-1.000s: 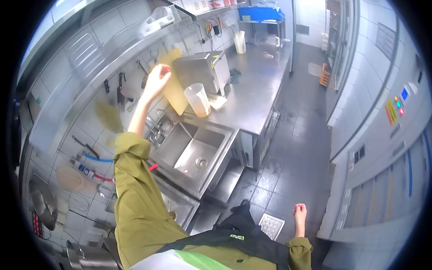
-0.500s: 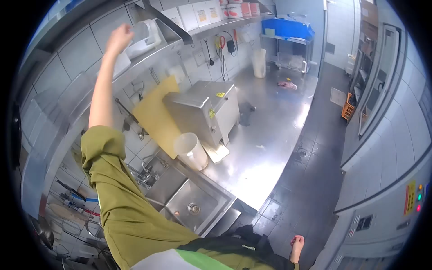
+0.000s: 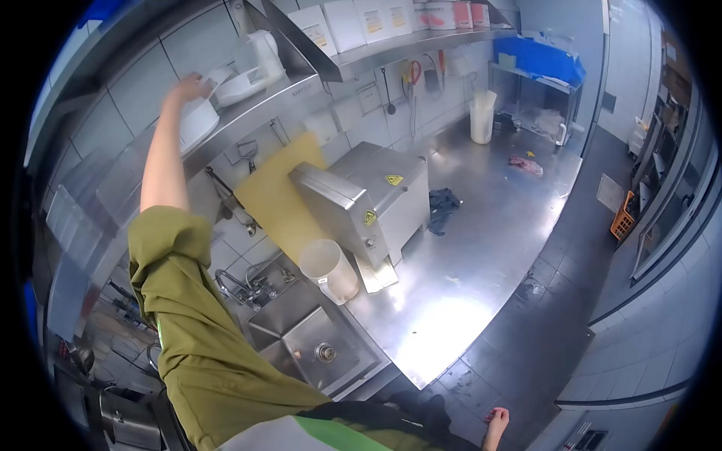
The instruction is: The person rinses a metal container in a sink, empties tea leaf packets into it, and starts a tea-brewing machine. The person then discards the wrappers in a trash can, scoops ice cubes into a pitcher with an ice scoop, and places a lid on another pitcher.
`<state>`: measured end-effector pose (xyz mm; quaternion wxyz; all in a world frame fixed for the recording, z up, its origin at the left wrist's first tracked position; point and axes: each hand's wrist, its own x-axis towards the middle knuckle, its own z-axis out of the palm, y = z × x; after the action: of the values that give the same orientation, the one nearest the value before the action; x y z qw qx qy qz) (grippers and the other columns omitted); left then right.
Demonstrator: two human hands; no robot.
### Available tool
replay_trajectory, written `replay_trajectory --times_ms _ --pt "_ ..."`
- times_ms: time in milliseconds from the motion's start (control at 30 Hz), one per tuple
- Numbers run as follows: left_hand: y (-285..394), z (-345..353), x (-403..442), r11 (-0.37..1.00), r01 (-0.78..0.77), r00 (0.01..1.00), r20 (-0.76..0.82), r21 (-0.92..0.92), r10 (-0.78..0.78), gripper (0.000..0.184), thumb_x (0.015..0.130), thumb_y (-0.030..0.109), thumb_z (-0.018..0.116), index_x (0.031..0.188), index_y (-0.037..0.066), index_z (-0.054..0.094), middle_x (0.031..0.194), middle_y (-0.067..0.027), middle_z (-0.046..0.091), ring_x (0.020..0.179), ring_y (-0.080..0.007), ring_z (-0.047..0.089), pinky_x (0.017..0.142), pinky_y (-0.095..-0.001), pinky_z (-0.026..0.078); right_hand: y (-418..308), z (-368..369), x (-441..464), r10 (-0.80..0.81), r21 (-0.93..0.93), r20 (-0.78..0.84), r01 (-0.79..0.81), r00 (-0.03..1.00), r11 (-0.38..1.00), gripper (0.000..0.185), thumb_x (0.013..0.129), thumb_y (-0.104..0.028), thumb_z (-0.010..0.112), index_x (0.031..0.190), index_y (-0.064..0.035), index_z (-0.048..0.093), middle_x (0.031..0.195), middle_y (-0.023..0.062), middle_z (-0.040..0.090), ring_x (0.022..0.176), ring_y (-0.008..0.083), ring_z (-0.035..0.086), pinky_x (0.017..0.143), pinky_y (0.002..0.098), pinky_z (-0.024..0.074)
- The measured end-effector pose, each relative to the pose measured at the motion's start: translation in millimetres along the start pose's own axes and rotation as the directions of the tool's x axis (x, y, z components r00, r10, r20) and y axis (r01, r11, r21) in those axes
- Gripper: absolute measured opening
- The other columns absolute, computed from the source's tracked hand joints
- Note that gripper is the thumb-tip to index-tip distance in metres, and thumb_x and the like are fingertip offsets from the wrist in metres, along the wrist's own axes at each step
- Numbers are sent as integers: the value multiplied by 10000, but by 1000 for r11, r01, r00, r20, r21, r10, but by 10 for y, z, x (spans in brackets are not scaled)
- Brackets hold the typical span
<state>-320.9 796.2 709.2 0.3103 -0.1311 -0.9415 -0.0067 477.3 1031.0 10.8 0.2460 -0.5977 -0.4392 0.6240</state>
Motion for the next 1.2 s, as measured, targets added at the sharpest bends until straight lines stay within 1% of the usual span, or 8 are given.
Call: replay_trajectory --times_ms 267,467,667,733,800,933,1033,1200 --pt "-384 137 178 909 127 964 -165 -398 -207 527 638 268 708 1122 109 574 999 -104 629 912 -246 600 809 -332 454 66 43 110 32 23 21 -33 999 999 126 880 -143 408 796 -110 496 642 22 516 479 101 480 408 227 381" --pt "-428 -393 -92 624 -195 886 -408 -757 -219 529 681 265 712 1132 37 554 1002 -102 627 886 -184 599 753 -288 449 9 95 215 3 -10 101 -2 995 1000 132 884 -149 407 794 -104 492 643 27 517 482 100 480 410 225 378" --pt "99 -1444 -1749 857 -514 638 -689 -48 344 368 695 137 661 1055 81 607 966 -76 599 939 -224 561 792 -298 437 -207 420 330 -28 -225 403 129 915 966 143 866 -109 409 779 -66 514 647 36 528 526 111 489 466 247 405" --pt "340 -1818 -2593 771 -564 774 -513 -295 371 328 726 7 582 1052 29 548 1011 -148 549 817 -279 598 711 -341 478 -749 663 28 -40 -239 711 295 702 925 142 845 -93 422 787 -24 532 681 44 547 606 121 507 577 269 437" --pt "277 -1963 -3257 760 -647 627 -523 64 577 243 687 -2 598 930 9 601 912 -159 581 767 -302 602 677 -346 485 -1090 1011 -195 72 -245 878 315 474 917 149 844 -92 434 802 -8 549 757 54 579 704 129 529 677 268 435" --pt "-3 -2046 -4673 863 -503 853 -190 -49 487 223 698 97 633 917 56 624 927 -96 595 821 -235 595 713 -307 476 -1740 1807 -1023 240 -162 970 617 -45 770 246 908 -242 445 809 -31 525 751 26 516 746 115 473 748 237 374" --pt "-238 -1898 -5860 905 -425 893 -174 -19 416 202 676 82 600 874 98 630 914 -15 570 847 -136 549 670 -258 439 -1660 2333 -1597 202 -43 961 620 -189 784 238 893 -243 483 812 -23 523 731 31 500 726 119 472 726 239 373" --pt "-884 -1591 -7988 977 105 990 114 -186 -85 318 672 86 596 990 105 585 917 -4 543 900 -148 505 677 -275 404 -1151 3116 -2856 2 247 939 675 -345 695 127 879 -89 429 928 -6 511 858 41 520 815 127 478 757 262 385"
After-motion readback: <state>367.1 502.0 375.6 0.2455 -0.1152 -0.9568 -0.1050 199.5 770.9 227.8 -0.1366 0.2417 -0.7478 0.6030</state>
